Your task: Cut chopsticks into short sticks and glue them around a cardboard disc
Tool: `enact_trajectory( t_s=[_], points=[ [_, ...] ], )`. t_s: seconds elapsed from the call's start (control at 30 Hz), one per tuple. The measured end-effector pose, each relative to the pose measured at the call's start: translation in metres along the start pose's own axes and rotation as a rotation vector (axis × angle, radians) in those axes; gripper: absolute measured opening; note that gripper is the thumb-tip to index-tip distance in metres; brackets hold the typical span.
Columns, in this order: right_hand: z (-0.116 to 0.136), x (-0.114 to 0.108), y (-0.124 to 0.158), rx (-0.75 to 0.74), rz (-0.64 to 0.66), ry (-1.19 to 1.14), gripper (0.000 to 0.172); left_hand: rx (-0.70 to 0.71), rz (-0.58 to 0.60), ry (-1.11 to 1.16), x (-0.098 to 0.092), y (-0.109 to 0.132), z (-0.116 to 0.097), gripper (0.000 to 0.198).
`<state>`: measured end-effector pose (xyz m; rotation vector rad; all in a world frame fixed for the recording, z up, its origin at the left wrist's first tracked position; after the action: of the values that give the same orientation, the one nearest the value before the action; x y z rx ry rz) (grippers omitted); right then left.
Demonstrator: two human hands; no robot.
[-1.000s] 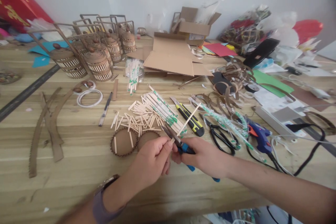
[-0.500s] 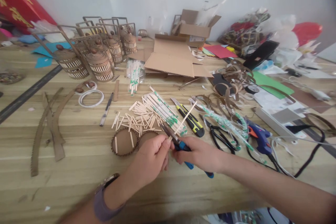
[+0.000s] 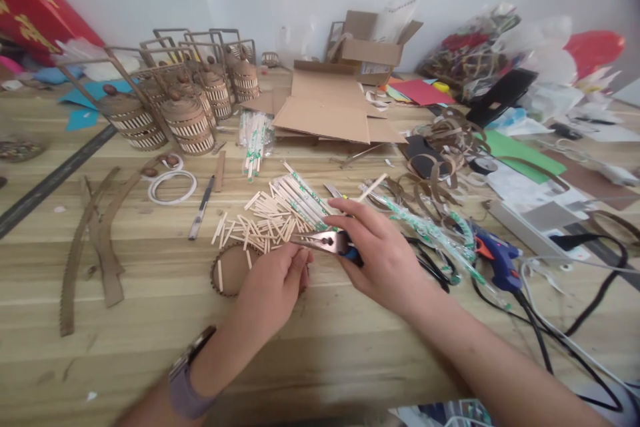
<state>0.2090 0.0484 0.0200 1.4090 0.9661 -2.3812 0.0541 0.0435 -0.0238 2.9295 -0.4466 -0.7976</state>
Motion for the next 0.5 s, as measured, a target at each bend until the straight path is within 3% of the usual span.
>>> enact_trajectory(
  t_s=[0.2, 0.5],
  points=[
    [-0.011, 0.028, -0.007, 0.185, 0.19, 0.103, 0.013, 0.041, -0.097, -0.355, 0.0, -0.002, 0.001, 0.012],
    [-0.01, 0.034, 0.0, 0.285, 0.201, 0.14, 0.014, 0.002, 0.015, -0.769, 0.007, 0.001, -0.005, 0.026]
  ],
)
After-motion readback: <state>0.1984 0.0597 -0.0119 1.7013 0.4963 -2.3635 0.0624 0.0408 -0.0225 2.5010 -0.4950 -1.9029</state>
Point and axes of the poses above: each hand's wrist, its own y-axis away from the middle knuckle, its own x-axis out of the palm, z = x × y, the point moved 4 cm from there along -y, towards the middle knuckle, and after that the axes turned 1 degree about x, right-handed, at the moved point
